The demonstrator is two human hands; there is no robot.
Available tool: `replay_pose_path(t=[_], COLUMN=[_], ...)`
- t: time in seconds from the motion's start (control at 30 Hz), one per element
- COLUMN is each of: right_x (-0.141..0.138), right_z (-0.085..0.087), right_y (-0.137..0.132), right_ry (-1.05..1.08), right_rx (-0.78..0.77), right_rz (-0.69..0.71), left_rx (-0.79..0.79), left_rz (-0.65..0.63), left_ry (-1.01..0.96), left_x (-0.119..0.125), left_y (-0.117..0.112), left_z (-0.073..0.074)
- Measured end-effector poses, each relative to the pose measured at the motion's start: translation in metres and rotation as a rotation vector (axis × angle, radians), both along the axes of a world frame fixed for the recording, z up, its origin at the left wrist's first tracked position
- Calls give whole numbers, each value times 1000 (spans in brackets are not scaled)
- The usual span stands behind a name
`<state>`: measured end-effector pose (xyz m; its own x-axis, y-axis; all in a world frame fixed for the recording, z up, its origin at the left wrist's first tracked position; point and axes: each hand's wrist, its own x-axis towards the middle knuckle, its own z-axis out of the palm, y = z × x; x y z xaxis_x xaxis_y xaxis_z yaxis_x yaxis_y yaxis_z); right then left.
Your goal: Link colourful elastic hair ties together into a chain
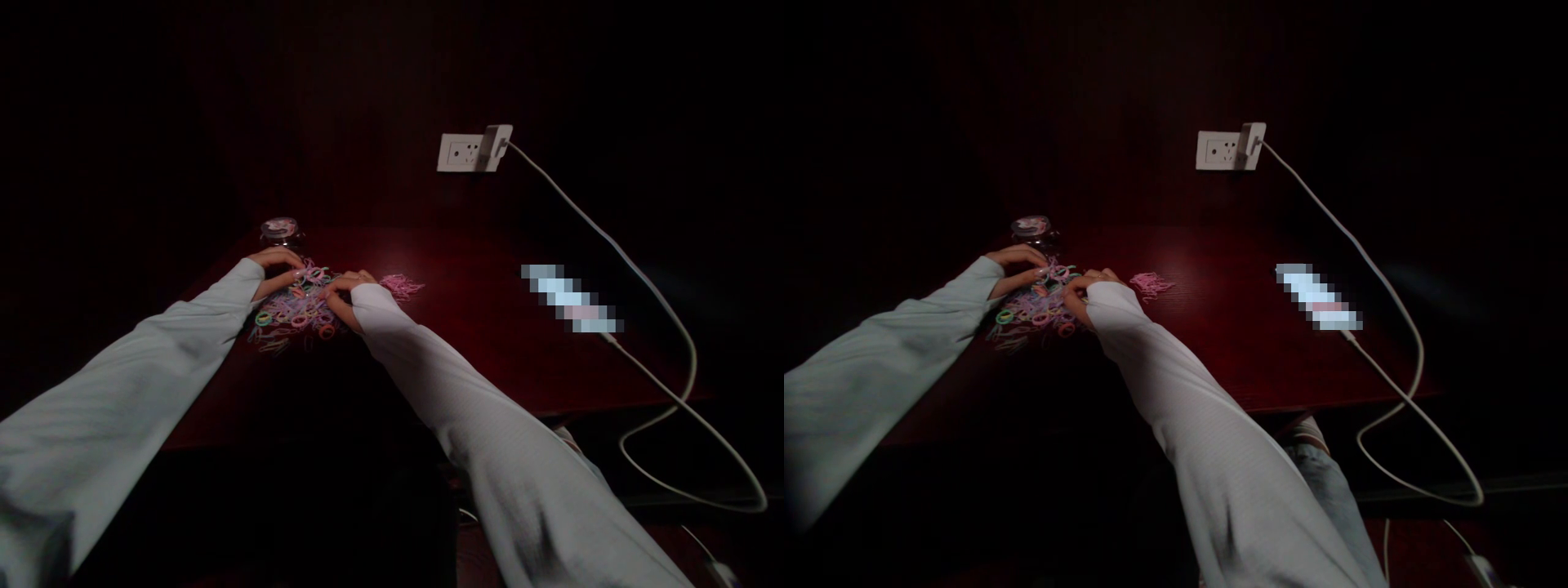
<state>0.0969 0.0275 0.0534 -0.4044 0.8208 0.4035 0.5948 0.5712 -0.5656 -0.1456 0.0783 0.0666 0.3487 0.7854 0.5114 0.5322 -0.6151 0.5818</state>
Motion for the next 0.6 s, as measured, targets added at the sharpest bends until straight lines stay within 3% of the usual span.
replay_pose_path(t=[0.6], right_x=[-2], right_z=[3], right_y=[1], right_ry=[71], right_rx=[-15], right_rz=[-123], left_rx=[-29], left_rz=[-84], left_ry=[101], left_x=[-1], left_y=[0], left_z=[7])
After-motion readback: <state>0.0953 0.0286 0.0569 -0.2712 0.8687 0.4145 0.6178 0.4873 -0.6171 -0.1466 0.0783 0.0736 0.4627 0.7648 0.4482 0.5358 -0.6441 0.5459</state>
